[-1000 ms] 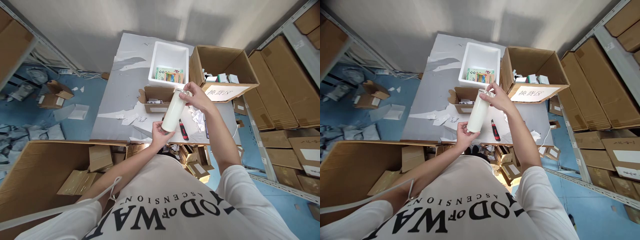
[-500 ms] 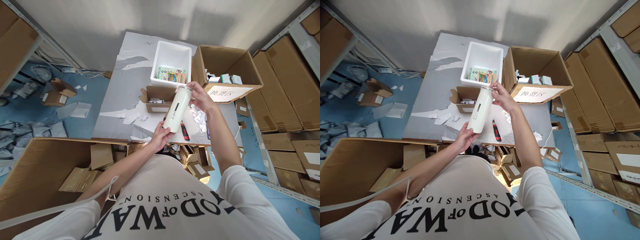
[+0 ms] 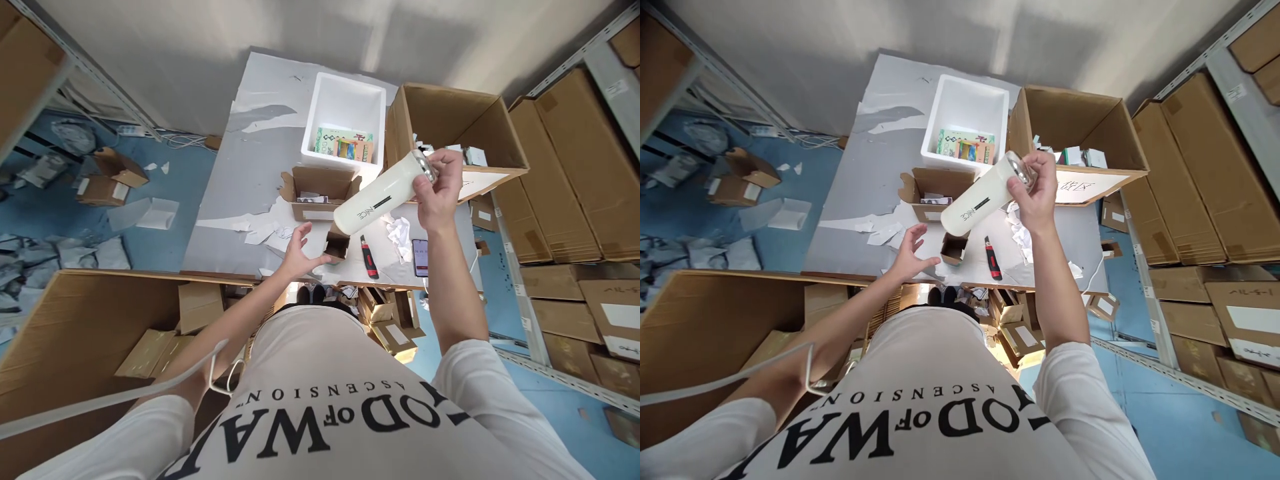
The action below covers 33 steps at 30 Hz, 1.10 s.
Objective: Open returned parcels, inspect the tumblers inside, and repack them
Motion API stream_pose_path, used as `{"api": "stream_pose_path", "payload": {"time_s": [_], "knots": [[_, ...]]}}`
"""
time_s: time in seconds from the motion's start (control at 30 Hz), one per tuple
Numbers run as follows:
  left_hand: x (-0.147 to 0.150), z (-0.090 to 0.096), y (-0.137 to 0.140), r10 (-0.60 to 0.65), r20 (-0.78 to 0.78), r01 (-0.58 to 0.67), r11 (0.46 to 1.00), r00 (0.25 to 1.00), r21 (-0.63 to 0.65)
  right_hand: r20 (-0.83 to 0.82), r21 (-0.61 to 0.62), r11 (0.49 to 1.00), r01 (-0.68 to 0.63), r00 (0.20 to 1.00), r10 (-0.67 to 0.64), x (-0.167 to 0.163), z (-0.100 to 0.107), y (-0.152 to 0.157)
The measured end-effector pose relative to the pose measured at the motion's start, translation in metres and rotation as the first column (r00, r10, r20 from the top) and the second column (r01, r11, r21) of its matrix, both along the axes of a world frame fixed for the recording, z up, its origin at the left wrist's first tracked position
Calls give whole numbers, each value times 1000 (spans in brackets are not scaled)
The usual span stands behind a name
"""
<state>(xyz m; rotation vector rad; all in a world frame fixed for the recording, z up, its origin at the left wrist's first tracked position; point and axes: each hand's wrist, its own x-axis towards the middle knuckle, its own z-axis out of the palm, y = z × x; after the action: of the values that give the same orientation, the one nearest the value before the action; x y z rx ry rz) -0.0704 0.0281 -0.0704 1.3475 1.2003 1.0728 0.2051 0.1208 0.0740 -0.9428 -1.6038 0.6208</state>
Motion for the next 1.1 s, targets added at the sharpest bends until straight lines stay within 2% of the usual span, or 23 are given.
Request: {"api": "stream_pose_path", "payload": {"time_s": [0.07,0.13,0.3,0.43,0.6,0.73,0.87,1.03,1.1], "knots": [[-5,-12,9,-61,-182,62,998,981,-1,21,92,992,89,996,-92,-6,-7,-15],[0,-23,18,-132,-268,131,991,954,-23,63,83,990,113,991,-119,-16,-21,-32],[19,-47,32,-226,-231,217,974,946,-62,107,-58,981,184,978,-177,-31,-67,-63],[20,-59,35,-317,-193,317,948,928,-34,122,-119,963,240,966,-226,-30,-87,-75],[17,-62,41,-312,-184,314,949,932,-21,160,-135,975,174,975,-152,-21,-91,-83],[16,-60,41,-340,-199,346,938,919,-7,315,-115,991,64,949,-25,-28,-96,-89],[17,-61,38,-307,-209,310,951,928,-21,551,-115,993,-8,832,71,-53,-113,-93],[13,-62,35,-300,-248,299,953,921,-42,826,-241,968,73,538,165,-77,-131,-83],[11,-62,35,-296,-260,296,954,919,-39,864,-259,963,71,464,198,-79,-134,-79]]}}
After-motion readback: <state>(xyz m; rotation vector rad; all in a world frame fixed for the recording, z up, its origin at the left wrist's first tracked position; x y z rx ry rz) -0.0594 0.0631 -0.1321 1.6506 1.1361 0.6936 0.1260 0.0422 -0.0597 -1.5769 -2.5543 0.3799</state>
